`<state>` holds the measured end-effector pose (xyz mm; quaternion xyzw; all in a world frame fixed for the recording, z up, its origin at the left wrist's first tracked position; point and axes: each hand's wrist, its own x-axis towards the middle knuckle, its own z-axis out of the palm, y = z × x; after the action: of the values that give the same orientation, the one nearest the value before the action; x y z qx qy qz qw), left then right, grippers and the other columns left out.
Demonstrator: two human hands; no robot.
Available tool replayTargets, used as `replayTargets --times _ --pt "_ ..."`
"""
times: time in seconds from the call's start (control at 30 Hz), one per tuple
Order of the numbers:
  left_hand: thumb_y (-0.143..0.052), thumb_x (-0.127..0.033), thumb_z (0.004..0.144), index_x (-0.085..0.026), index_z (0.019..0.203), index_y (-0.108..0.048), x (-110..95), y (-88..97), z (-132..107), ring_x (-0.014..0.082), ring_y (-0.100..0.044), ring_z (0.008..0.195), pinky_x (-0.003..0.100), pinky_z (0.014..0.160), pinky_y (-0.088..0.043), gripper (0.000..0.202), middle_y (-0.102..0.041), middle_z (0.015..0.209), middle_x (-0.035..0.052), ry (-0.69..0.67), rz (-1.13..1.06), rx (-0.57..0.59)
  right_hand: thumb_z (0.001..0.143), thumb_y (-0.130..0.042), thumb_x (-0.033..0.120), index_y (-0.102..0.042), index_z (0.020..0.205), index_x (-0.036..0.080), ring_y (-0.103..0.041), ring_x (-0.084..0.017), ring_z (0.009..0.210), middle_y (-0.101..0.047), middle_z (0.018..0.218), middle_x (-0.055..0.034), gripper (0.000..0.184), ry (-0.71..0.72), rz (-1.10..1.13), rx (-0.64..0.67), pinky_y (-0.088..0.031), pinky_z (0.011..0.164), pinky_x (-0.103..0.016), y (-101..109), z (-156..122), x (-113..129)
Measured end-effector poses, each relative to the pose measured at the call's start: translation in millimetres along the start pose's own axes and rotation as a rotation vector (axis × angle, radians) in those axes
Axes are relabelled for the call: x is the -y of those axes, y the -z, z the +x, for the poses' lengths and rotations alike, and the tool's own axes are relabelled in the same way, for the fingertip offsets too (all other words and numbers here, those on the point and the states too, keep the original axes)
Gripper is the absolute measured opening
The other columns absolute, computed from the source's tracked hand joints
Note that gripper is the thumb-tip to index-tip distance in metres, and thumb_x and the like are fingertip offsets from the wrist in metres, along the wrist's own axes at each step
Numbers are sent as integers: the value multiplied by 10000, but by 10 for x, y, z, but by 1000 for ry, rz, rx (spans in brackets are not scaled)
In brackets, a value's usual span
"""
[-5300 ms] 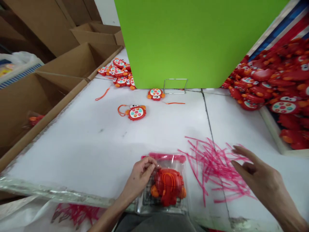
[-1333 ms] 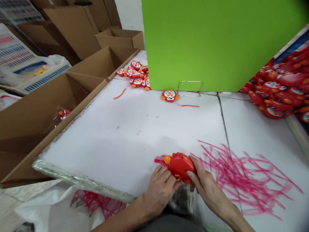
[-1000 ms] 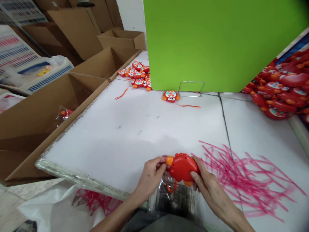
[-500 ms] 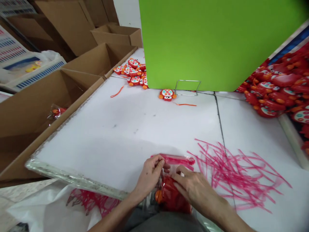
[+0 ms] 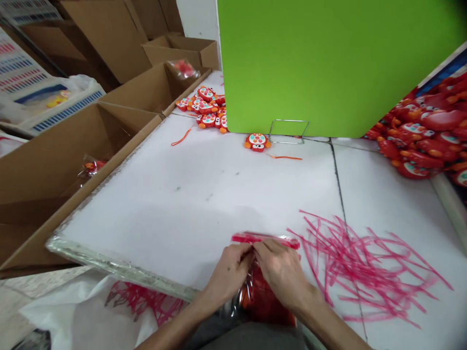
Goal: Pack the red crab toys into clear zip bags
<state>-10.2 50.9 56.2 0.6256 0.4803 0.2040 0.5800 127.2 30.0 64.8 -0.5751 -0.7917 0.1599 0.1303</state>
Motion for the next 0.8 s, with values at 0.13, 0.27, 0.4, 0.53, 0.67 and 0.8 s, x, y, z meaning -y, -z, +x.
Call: replayTargets --times 0.13,0.27,0.4,0.53,0.67,0.8 --pt "-366 -140 818 -158 816 -626 -14 -29 -39 162 -555 659 246 609 -397 261 -636 718 36 -36 188 -7 793 -482 104 -575 741 184 -578 -174 685 -631 736 -24 134 -37 37 6 -398 601 -268 83 40 -36" --pt "-363 -213 861 -168 877 -608 35 29 -86 169 -605 710 254 667 -440 250 -653 770 47 -15 122 21 803 -475 205 -579 753 204 -571 -141 601 -628 686 1 116 -320 194 -46 -406 580 -238 282 -213 -481" --pt "-405 -257 854 -164 825 -573 130 92 -81 169 -629 734 253 660 -484 194 -653 792 49 73 -174 7 773 -497 353 -581 747 230 -603 -183 608 -645 667 1 152 -729 69 -71 -421 581 -271 485 -806 -1276" --pt "-444 -263 836 -155 794 -561 193 85 -41 173 -626 718 271 643 -499 164 -643 764 48 112 -293 29 765 -464 419 -597 742 254 -613 -251 640 -647 680 -22 213 -914 -188 54 -413 537 -314 616 -1331 -1693" --pt "-485 -254 813 -147 811 -558 177 72 -15 184 -629 746 291 665 -499 130 -652 776 60 146 -349 43 783 -428 459 -619 836 289 -617 -236 634 -644 918 -32 261 -824 -356 79 -387 465 -303 760 -1433 -1461" --pt "-498 -258 807 -147 801 -554 135 77 -14 181 -630 753 284 666 -485 125 -661 790 68 176 -369 52 810 -421 372 -596 985 271 -612 -174 691 -599 1069 -39 267 -612 -224 -254 -449 580 -291 843 -1177 -1037"
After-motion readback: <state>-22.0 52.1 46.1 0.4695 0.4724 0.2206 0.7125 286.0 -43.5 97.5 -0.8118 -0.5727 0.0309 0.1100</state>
